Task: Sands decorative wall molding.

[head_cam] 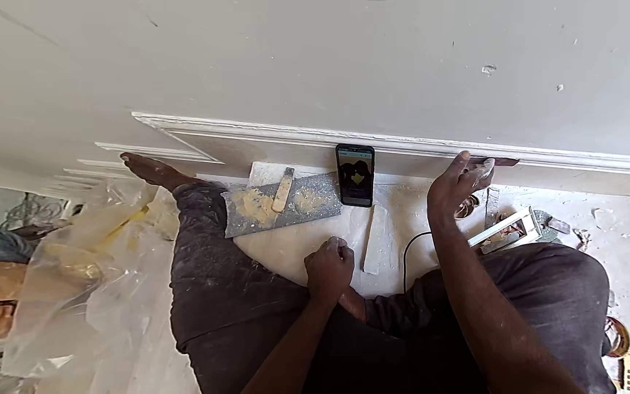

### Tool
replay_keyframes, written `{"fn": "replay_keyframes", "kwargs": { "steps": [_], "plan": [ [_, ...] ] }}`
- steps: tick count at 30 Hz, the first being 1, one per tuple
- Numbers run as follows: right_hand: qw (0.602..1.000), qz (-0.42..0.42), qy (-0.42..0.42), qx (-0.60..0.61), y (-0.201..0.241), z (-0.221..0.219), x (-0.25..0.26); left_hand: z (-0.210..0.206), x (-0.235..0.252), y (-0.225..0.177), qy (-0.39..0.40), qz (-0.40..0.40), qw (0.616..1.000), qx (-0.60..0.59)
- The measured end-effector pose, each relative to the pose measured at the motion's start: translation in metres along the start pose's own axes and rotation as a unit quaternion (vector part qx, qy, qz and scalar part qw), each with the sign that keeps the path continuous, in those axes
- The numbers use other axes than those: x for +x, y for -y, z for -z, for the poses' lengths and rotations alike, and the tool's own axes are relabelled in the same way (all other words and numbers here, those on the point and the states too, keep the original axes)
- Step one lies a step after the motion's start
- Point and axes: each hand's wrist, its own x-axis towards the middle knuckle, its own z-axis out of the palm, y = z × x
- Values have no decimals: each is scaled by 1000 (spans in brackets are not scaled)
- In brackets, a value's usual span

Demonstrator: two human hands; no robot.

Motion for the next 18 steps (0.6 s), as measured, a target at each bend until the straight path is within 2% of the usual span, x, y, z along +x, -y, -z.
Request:
{"fn": "replay_keyframes", "kwargs": {
  "steps": [3,7,9,12,14,18],
  "plan": [
    [999,6,49,0,3,-1,-18,-1,1,1,1,7,1000,2],
    [999,32,6,20,-5,-2,-5,3,-2,1,6,13,1000,4],
    [999,23,21,37,-5,1,-3,5,-2,-3,18,14,1000,12],
    [999,8,47,1,-3,7,0,5,-1,-4,25,14,999,15],
    [999,14,25,-21,-7,8,14,5,-2,-2,21,15,1000,11],
    [1000,-3,-24,13,-10,7,28,5,-2,-5,19,14,1000,5]
  ]
}}
